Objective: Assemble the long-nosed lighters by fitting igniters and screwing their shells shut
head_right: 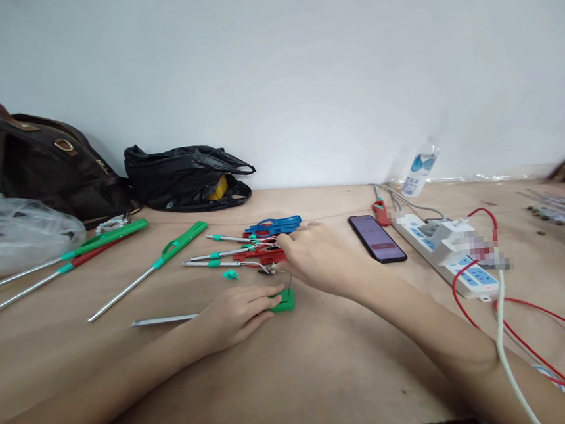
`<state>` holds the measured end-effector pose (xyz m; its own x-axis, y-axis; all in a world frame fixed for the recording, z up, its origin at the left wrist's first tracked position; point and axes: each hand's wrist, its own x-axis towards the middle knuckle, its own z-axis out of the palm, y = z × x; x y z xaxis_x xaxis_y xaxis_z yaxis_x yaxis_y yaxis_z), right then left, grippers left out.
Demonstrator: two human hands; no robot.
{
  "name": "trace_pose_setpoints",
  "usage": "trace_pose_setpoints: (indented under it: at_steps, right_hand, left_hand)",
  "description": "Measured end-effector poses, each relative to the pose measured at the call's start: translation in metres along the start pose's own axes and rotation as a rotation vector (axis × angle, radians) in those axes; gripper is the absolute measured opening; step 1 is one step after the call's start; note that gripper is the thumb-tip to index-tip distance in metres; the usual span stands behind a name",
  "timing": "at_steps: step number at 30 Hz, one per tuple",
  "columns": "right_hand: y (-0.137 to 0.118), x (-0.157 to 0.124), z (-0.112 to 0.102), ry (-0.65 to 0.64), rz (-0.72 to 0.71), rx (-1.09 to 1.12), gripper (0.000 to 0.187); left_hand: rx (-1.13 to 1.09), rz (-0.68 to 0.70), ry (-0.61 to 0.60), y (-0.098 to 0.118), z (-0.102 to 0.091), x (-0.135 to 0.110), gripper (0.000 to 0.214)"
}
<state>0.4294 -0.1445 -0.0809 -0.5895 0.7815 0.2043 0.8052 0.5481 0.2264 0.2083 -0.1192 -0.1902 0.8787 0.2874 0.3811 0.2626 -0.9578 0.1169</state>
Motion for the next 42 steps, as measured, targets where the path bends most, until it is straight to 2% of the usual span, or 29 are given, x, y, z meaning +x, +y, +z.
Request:
trace_pose_setpoints:
  at_steps: [2,5,8,12,15,17,22,27,32,36,39,42]
  right_hand:
    - [0.001,0.000,0.000,0.036,0.007,-0.020,0.024]
    - [0.000,-0.001,-0.002,0.072,-0.073,0.102,0.011]
    - [-0.003,0.000,-0.003,0.020,-0.092,0.185,0.006]
    - [-0.006,0.003,-0.003,0.031,-0.009,0.072,0.022]
    - [-0.005,0.001,-0.004,0.063,-0.068,0.080,0.015]
    - [-0.004,0.000,-0.006,0.038,-0.088,0.091,0.010]
    - [-0.005,-0.002,-0.008,0.018,0.036,-0.002,0.027]
    - [-0.004,-0.004,-0.009,0.018,-0.101,0.238,0.011]
    - [-0.006,0.001,-0.002,0.037,-0.025,0.084,0.019]
    - [-0.007,-0.003,-0.002,0.034,-0.130,0.193,0.007]
    - [-0.006,-0.003,-0.002,-0.008,-0.094,0.198,0.003]
    - [-0.004,0.000,0.000,0.008,-0.015,0.079,0.017]
  left_hand:
    - [-0.001,-0.006,0.001,0.000,0.000,0.000,0.027]
    - [0.004,0.007,0.009,0.000,0.000,0.000,0.027]
    - [0.017,0.025,0.016,0.001,0.000,0.001,0.029]
    - [0.022,0.022,0.017,0.001,-0.001,0.001,0.028]
    - [0.017,0.016,0.009,0.001,-0.002,0.001,0.028]
    - [0.009,0.018,0.008,0.001,-0.001,0.001,0.028]
    - [0.005,0.020,0.004,0.001,-0.001,0.002,0.028]
    - [-0.005,0.007,0.008,0.000,-0.001,0.001,0.027]
    - [0.013,0.012,-0.003,0.000,-0.001,0.002,0.026]
    - [0.026,0.015,0.010,0.001,-0.001,0.002,0.026]
    - [0.022,0.023,0.018,0.001,-0.001,0.003,0.026]
    - [0.009,0.009,0.001,0.001,-0.002,0.002,0.026]
